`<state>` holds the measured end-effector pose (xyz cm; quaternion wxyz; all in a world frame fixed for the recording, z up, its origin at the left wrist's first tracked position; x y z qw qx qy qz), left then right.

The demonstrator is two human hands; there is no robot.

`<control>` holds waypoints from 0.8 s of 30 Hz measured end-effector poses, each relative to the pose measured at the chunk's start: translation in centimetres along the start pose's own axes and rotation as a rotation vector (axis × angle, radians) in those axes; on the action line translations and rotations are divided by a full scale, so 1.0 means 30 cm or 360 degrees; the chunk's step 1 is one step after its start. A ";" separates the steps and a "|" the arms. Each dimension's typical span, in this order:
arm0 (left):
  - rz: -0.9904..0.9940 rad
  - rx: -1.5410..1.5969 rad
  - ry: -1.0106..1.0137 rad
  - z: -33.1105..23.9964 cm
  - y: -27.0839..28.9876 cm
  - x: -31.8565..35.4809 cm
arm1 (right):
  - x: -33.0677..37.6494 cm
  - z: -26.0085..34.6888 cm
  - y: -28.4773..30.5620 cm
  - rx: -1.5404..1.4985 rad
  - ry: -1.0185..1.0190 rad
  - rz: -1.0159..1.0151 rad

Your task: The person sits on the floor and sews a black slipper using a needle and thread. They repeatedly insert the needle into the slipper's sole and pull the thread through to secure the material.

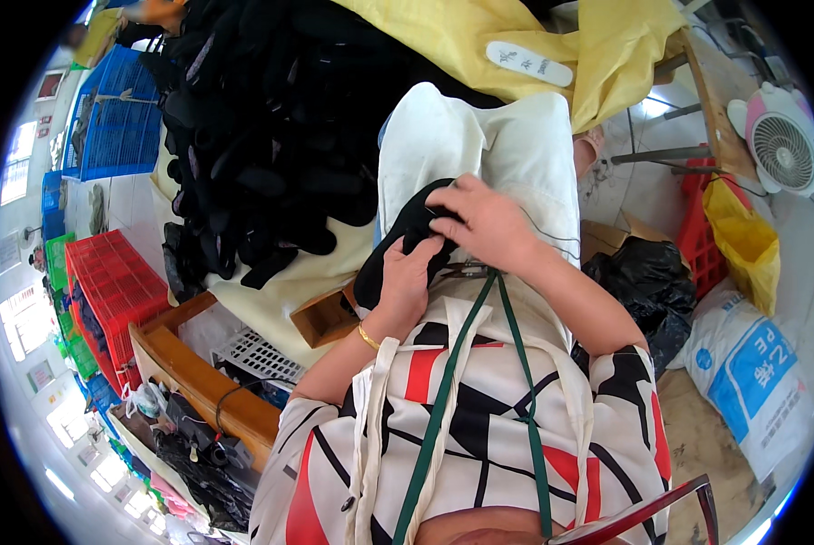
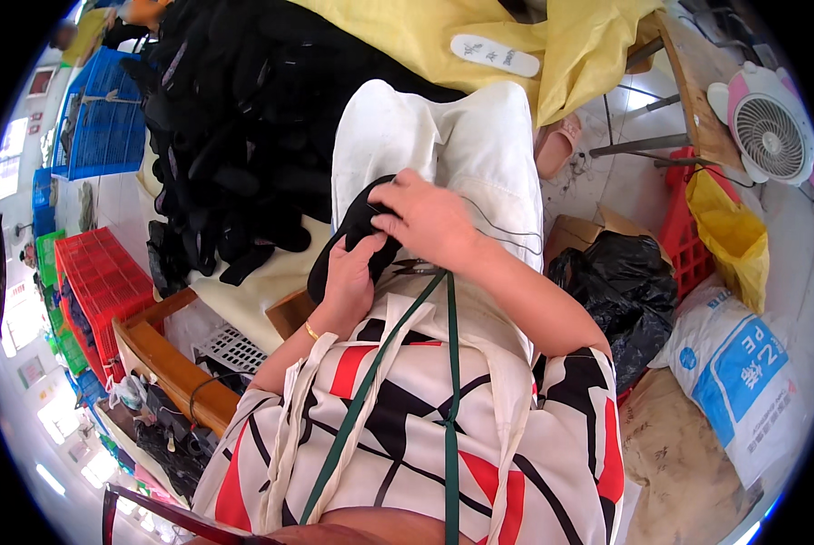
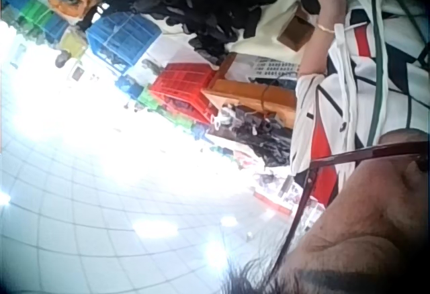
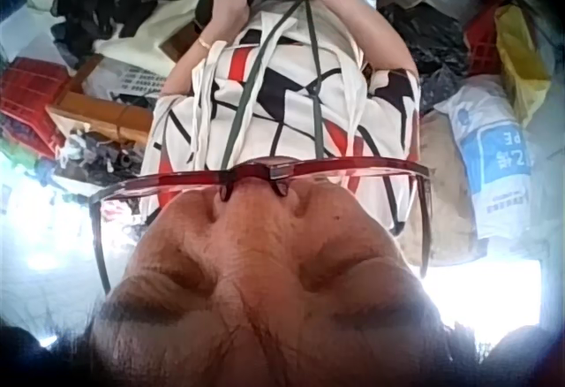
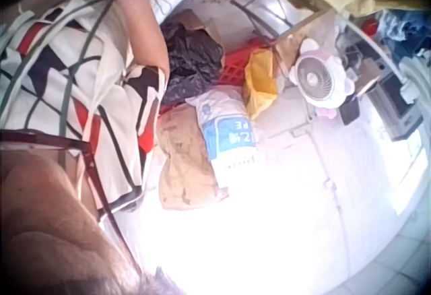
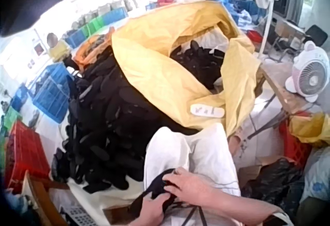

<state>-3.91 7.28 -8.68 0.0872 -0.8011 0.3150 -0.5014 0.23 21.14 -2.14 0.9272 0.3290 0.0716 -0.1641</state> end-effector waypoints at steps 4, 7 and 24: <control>-0.0019 -0.0009 0.0009 0.017 0.017 -0.014 | 0.000 -0.029 -0.015 -0.0121 0.0024 -0.0263; -0.0224 -0.0109 0.0186 0.007 0.007 0.014 | -0.029 -0.087 0.077 -0.1034 -0.0462 -0.0716; 0.0163 -0.1191 -0.0008 -0.272 -0.177 -0.006 | 1.487 -0.381 1.776 -0.0247 -0.0207 -0.2848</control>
Point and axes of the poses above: each hand's wrist, its own x-axis away from the middle knuckle, its own y-axis out of the back of the hand, z = x × y, the point moved 8 cm from there along -x, towards the middle knuckle, and after that the axes turned 15 degrees about y, right-handed, at the moved point
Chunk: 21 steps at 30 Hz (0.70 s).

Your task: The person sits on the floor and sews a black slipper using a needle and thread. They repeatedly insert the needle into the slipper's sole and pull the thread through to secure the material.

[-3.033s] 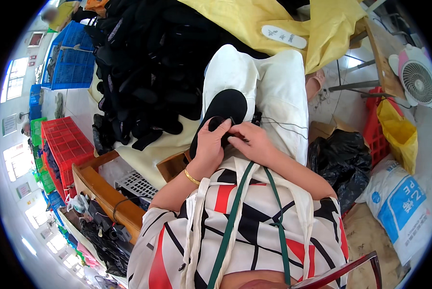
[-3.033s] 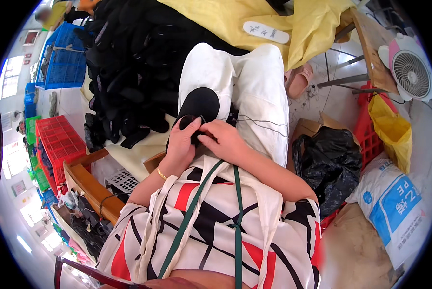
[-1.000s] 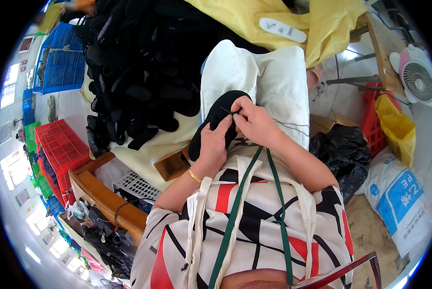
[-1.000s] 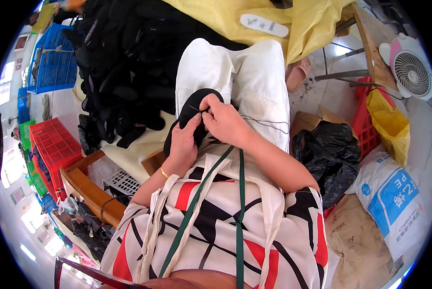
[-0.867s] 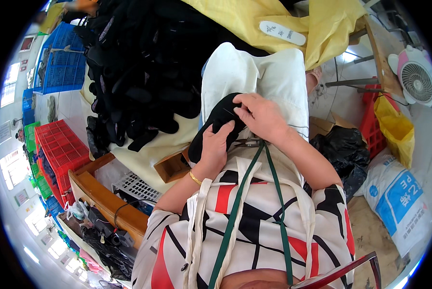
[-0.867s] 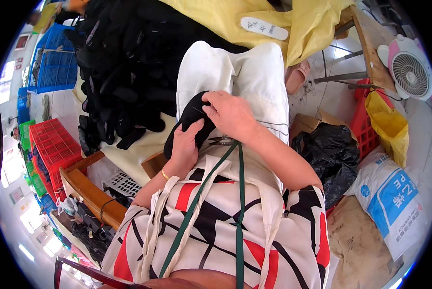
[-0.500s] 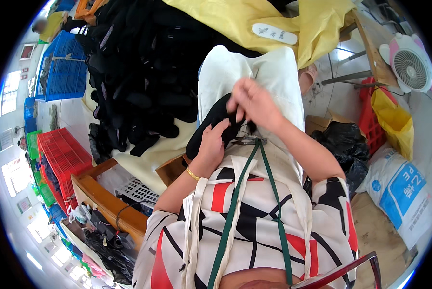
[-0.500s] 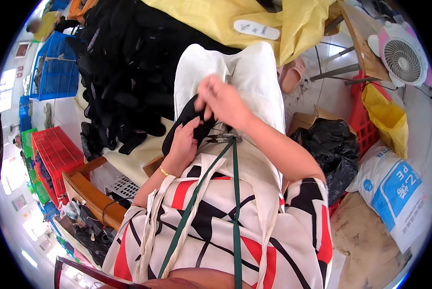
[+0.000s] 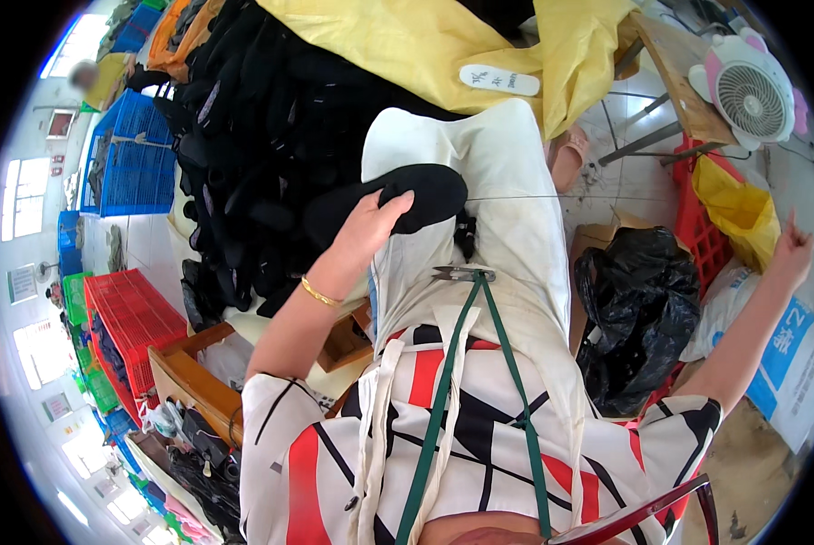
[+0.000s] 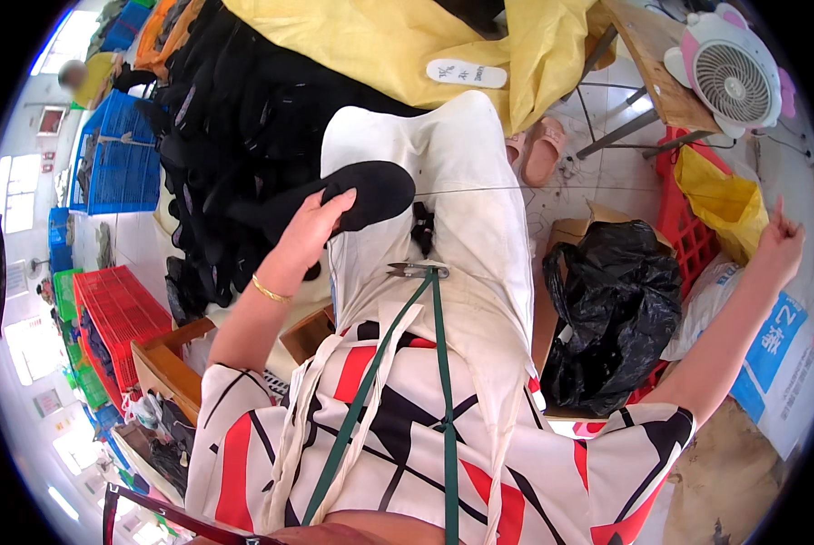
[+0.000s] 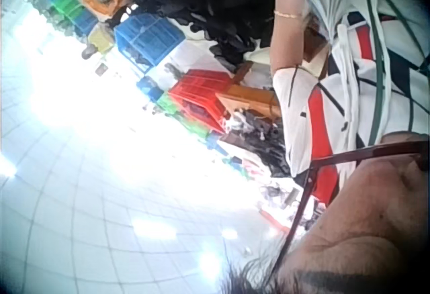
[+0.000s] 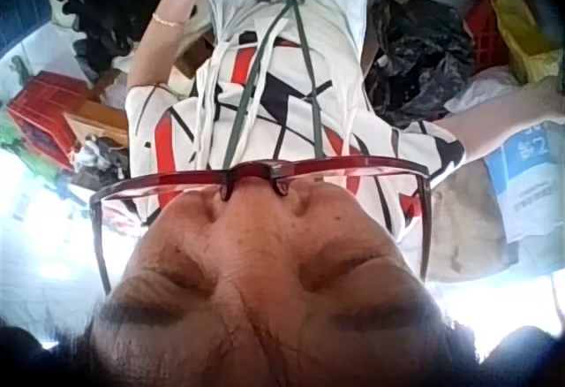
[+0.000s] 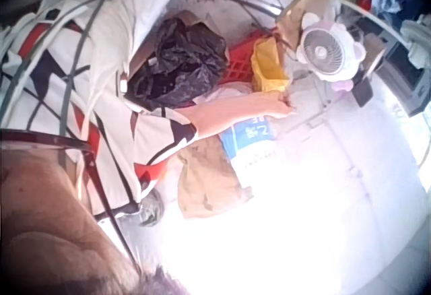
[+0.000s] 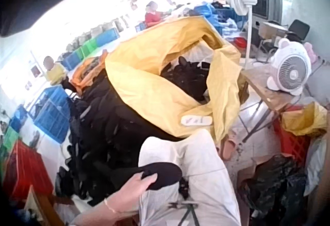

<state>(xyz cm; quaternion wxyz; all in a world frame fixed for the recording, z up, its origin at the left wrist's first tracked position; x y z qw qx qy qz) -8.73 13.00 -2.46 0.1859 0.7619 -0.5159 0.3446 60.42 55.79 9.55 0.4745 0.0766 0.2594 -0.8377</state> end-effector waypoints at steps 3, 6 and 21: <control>0.0045 -0.0613 -0.0027 -0.116 -0.085 -0.020 | 0.049 0.091 0.119 0.1022 0.0633 0.0447; 0.0225 -0.1149 -0.0166 -0.157 -0.198 -0.105 | 0.207 0.072 0.145 0.1770 0.1134 0.0632; -0.0066 -0.1761 -0.0545 0.056 -0.269 -0.034 | 1.745 -0.068 -0.571 0.0311 -0.0095 0.2591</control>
Point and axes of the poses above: each hand's wrist, its own x-axis away from the middle knuckle, its own y-axis out of the back of the hand, z = x × y, the point moved 8 cm from there along -x, towards the middle knuckle, and after that the axes turned 15 degrees about y, right-handed, at the moved point
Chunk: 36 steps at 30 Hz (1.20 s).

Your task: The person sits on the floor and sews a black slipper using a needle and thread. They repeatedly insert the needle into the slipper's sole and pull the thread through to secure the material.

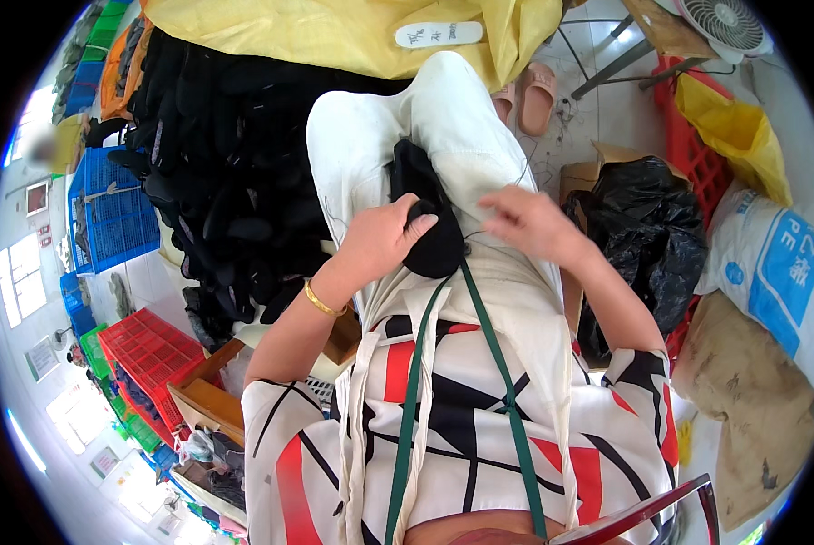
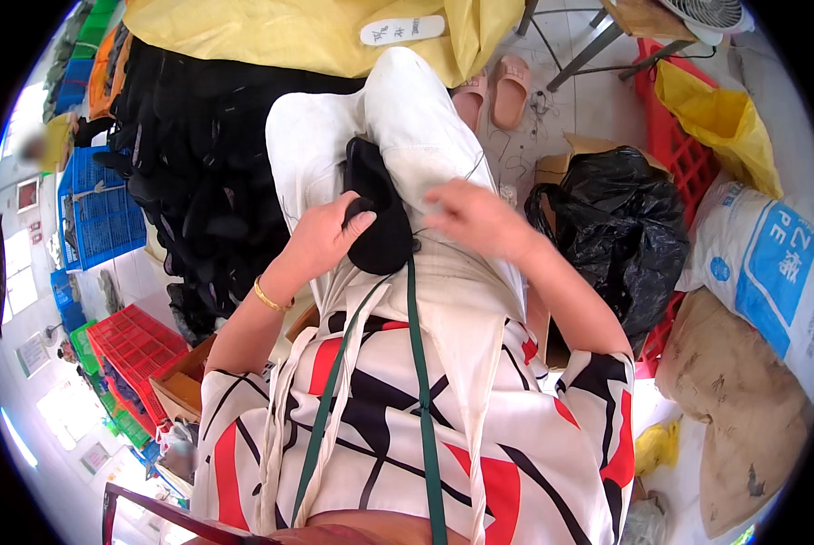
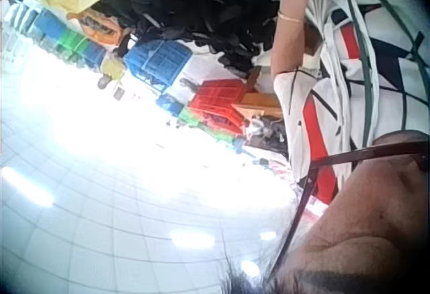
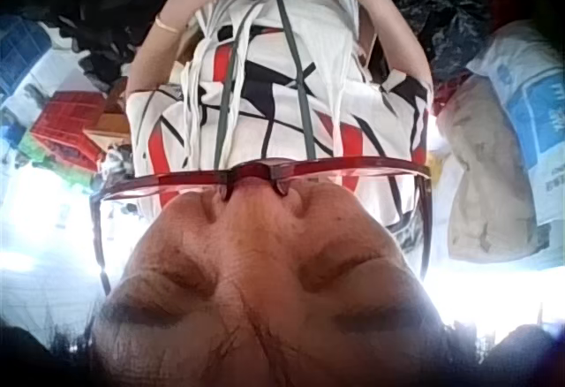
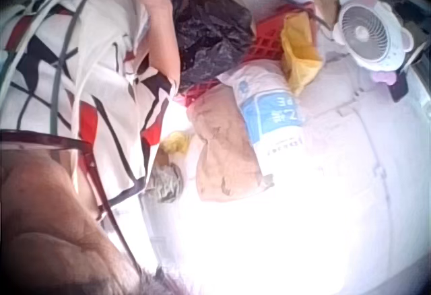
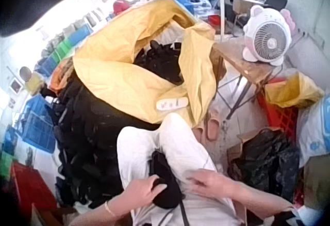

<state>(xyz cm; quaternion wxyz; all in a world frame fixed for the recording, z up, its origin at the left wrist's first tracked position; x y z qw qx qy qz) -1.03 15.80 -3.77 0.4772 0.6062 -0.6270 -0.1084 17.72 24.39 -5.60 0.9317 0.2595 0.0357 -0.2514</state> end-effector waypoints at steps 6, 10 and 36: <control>0.0678 0.0804 0.0447 0.100 -0.085 -0.010 | -0.014 0.038 -0.148 0.0251 0.0087 0.0429; 0.0715 0.0963 0.0552 0.134 -0.121 -0.013 | -0.005 0.036 -0.090 0.0113 0.0116 0.0162; 0.0550 0.1865 0.0688 0.102 -0.155 0.045 | -0.038 0.031 -0.090 0.0826 0.0332 0.0008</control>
Point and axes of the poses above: each hand's wrist, its own x-axis away from the middle knuckle, its own y-axis out of the back of the hand, z = x × y, the point moved 8 cm from there along -x, towards the middle knuckle, and after that the axes turned 15 degrees about y, right-handed, at the moved point
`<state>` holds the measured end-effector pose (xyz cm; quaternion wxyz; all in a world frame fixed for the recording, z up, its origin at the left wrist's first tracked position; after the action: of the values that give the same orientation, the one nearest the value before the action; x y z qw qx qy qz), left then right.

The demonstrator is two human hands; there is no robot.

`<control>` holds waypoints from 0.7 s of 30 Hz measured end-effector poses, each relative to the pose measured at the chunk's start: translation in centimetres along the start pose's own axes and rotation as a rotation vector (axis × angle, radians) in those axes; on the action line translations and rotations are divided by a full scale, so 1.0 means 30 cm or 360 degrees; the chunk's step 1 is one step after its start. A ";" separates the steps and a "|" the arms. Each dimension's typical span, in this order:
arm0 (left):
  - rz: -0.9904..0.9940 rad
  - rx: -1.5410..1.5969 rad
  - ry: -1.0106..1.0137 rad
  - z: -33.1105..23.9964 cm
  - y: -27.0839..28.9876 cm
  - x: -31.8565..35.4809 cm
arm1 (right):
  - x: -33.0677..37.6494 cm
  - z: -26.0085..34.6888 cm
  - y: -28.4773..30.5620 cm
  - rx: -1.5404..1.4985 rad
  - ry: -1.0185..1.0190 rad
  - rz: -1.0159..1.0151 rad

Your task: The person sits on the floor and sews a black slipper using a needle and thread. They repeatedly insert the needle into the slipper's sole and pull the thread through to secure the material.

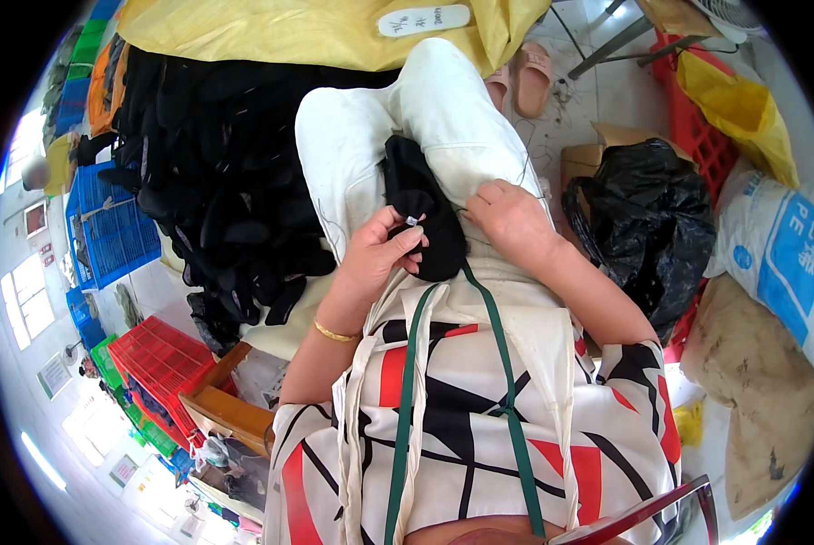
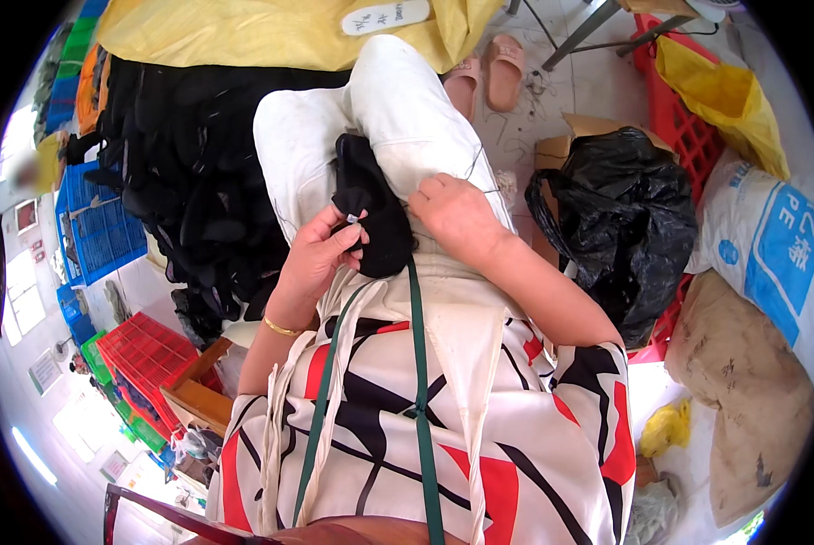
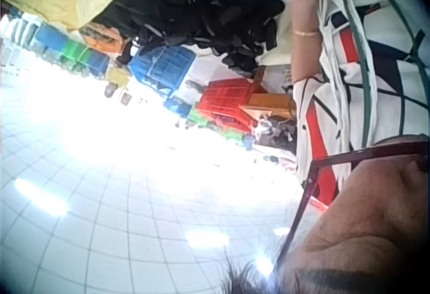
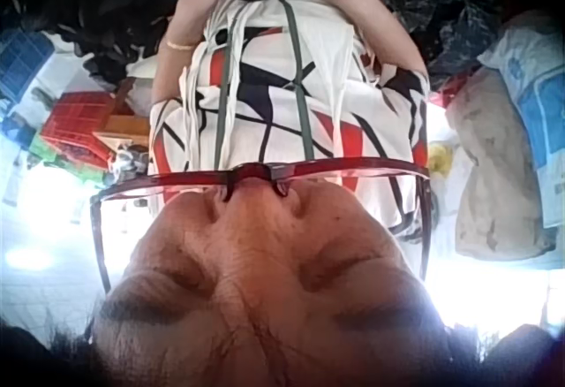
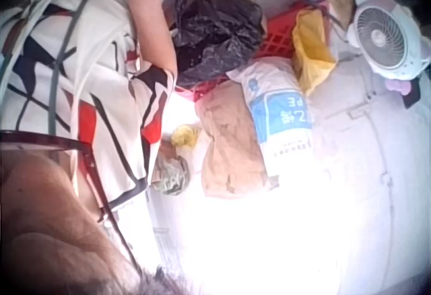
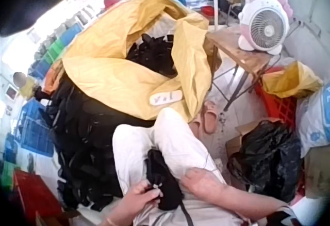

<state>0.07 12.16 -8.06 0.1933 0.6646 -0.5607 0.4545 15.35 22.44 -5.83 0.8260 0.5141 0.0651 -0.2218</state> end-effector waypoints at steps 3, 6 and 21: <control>-0.0024 0.0060 0.0012 0.005 0.012 -0.013 | 0.001 -0.015 0.044 -0.0068 -0.0136 -0.0097; 0.0001 0.0046 0.0069 0.035 0.038 -0.032 | 0.036 -0.039 0.134 -0.0077 -0.0247 -0.0290; -0.0178 0.0136 0.0211 0.055 0.041 -0.035 | 0.136 -0.054 0.079 -0.1351 -0.1015 -0.0576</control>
<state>-0.38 11.12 -10.06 0.2265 0.6709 -0.4889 0.5095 20.22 23.52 -6.03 0.8880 0.0246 -0.0173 -0.4589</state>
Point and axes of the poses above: each hand's wrist, its own x-axis away from the middle knuckle, its own y-axis out of the back of the hand, z = x × y, the point moved 8 cm from there along -x, towards the middle knuckle, and after that the axes turned 15 degrees about y, right-handed, at the moved point
